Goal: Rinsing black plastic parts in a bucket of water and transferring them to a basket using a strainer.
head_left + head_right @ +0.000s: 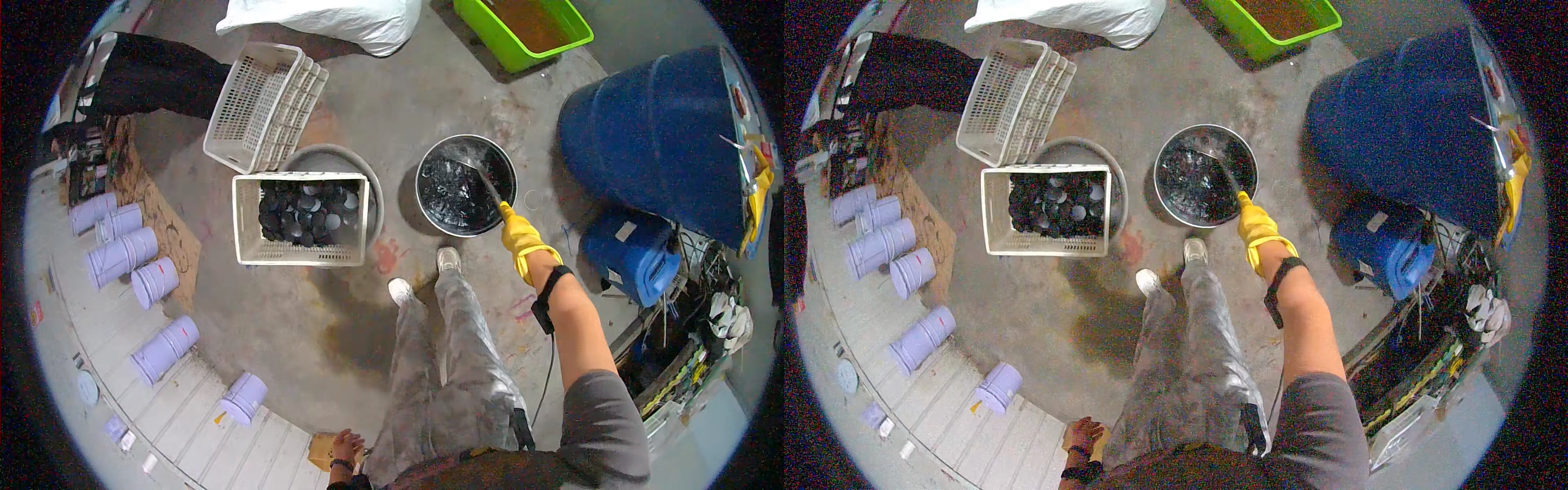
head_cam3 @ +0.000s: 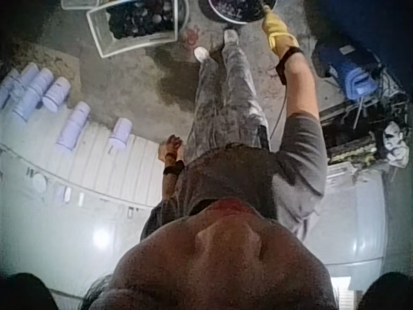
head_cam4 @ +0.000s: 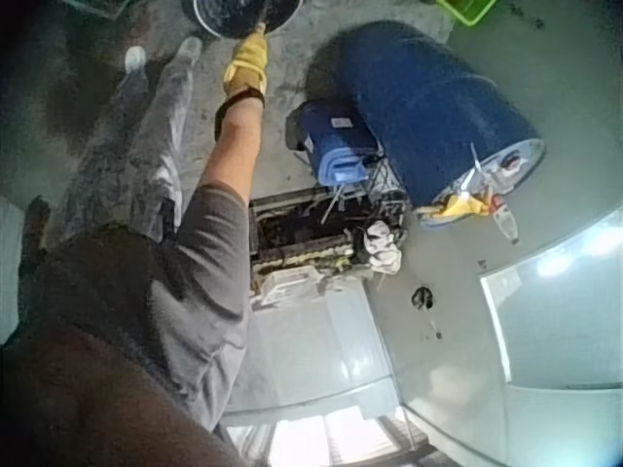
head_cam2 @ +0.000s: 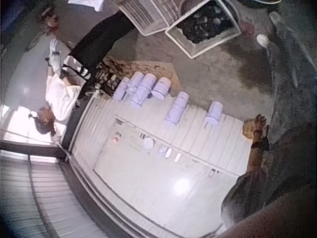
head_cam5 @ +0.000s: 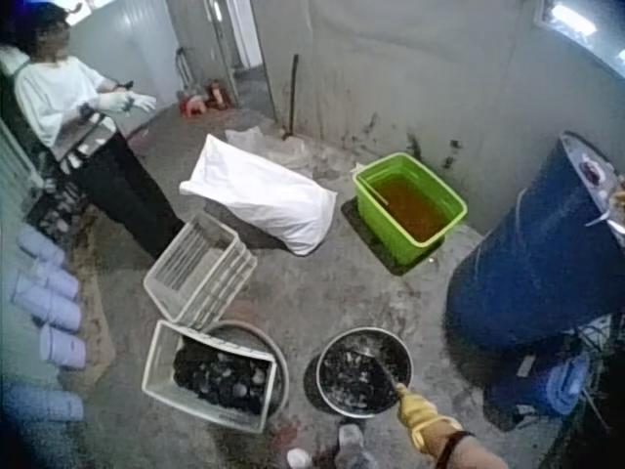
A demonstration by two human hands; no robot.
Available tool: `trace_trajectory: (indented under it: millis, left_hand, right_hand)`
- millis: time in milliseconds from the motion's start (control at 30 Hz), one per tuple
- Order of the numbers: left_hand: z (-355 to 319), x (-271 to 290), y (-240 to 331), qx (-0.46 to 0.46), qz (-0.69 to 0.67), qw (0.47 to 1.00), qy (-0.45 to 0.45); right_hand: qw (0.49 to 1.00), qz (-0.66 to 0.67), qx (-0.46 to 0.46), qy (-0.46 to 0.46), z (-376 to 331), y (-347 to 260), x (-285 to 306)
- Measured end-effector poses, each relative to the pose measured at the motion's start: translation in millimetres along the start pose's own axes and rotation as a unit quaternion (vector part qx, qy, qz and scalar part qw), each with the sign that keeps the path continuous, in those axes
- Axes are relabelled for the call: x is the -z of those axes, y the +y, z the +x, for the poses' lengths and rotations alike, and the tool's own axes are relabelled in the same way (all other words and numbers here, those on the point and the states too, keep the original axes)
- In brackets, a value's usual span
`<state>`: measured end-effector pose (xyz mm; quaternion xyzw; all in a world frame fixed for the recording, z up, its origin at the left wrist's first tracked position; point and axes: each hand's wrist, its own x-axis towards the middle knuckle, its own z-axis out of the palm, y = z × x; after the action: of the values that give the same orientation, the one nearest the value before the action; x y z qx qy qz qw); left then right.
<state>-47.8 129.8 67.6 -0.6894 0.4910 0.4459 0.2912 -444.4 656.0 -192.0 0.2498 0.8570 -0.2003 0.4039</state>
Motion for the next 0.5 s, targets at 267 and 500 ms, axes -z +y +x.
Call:
trace_trajectory:
  millis: [267, 500]
  left_hand:
    - [0.6, -22.0, 20.9, -0.023, 0.033, 0.998, -0.05]
    - [9.6, -22.9, 17.5, -0.002, 0.073, 0.997, -0.024]
  right_hand:
    - [0.865, 0.475, -0.134, -0.093, -18.1, 34.9, -1.6]
    - [0.864, 0.438, -0.161, -0.191, 15.8, 25.4, -39.5]
